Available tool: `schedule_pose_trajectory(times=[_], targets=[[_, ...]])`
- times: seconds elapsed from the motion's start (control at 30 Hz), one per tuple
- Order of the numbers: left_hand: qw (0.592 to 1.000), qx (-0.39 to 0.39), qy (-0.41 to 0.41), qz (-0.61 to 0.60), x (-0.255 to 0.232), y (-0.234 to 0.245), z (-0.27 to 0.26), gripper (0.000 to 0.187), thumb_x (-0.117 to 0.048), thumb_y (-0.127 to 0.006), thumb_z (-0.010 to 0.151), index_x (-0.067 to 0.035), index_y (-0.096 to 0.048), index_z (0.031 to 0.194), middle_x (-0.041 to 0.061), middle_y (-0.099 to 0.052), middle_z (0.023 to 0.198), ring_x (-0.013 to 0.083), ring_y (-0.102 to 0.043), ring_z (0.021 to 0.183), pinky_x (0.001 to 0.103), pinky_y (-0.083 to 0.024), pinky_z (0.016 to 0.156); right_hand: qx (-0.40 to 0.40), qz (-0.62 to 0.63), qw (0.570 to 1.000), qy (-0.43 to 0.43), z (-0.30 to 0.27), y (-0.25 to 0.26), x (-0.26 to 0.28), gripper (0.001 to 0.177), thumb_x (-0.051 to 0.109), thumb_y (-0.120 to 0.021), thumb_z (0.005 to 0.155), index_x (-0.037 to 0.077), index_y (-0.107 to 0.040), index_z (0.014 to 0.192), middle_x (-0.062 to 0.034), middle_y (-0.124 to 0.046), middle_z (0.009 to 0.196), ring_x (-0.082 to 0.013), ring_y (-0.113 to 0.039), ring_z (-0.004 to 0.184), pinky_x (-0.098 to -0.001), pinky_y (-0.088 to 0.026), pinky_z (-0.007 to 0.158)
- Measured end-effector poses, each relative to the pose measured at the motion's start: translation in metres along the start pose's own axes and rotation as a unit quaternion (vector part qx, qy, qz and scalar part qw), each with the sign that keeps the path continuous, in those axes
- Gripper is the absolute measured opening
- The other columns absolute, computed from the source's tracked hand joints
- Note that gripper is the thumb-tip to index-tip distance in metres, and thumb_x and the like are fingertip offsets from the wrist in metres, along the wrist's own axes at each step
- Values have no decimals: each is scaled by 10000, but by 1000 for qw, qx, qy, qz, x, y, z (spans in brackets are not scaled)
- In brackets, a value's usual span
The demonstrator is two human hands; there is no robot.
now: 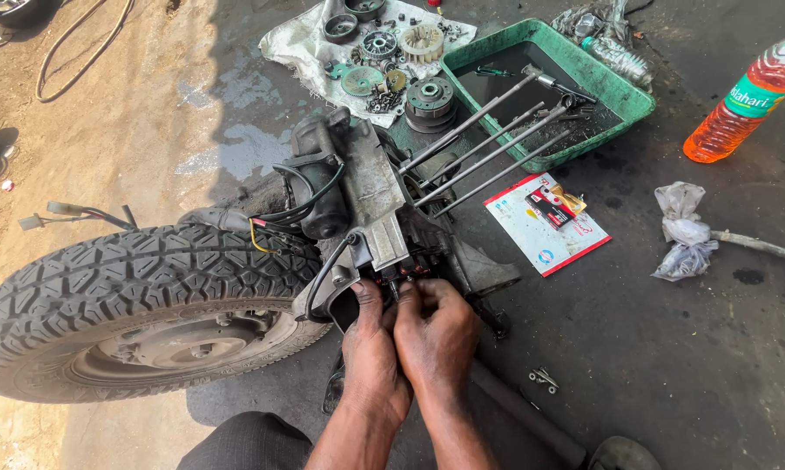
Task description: Repairing and reassembling internal components of a motorcycle engine.
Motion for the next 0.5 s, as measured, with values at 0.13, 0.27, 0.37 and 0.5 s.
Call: schedule_pose_trajectory(times=[0.13, 0.27, 0.37, 0.5], targets=[[1000, 2, 1, 0, 0, -1, 0, 711, -605, -528, 906, 26, -650, 1211, 149, -717, 1080, 241, -697, 979, 389, -587, 825, -18, 32, 999, -8, 1, -2, -1, 211, 195, -686, 873, 12, -718, 773, -119, -722, 635, -254, -727, 555, -382, -533, 533], [1000, 6, 2, -22, -3, -5, -2, 671, -584, -553, 896, 12, -637, 1192, 143, -715, 1083, 242, -695, 983, 390, -592, 829, 18, -34, 999, -36, 4, -8, -15, 321, 207, -655, 970, -17, -708, 747, -151, -688, 632, -283, -682, 554, -403, -491, 558], [999, -17, 22, -23, -1, -2, -2, 678, -590, -537, 889, 13, -644, 1181, 157, -722, 1070, 254, -701, 979, 398, -593, 823, -4, 30, 1000, 0, -2, 0, -4, 232, 199, -685, 900, 10, -716, 768, -116, -716, 648, -241, -706, 565, -383, -520, 537], [999, 28, 0, -37, 1, -4, 0, 706, -594, -545, 921, 44, -640, 1208, 159, -711, 1104, 255, -694, 984, 391, -592, 829, -36, 61, 997, 10, 0, 1, -2, 175, 185, -706, 847, 24, -726, 783, -97, -729, 645, -213, -714, 554, -373, -536, 524]])
Point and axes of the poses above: each hand's wrist, its own z-axis towards the middle knuckle, its own y-axis out of the back of the hand, x = y × z, the point moved 4 cm from there along z, towards the middle knuckle
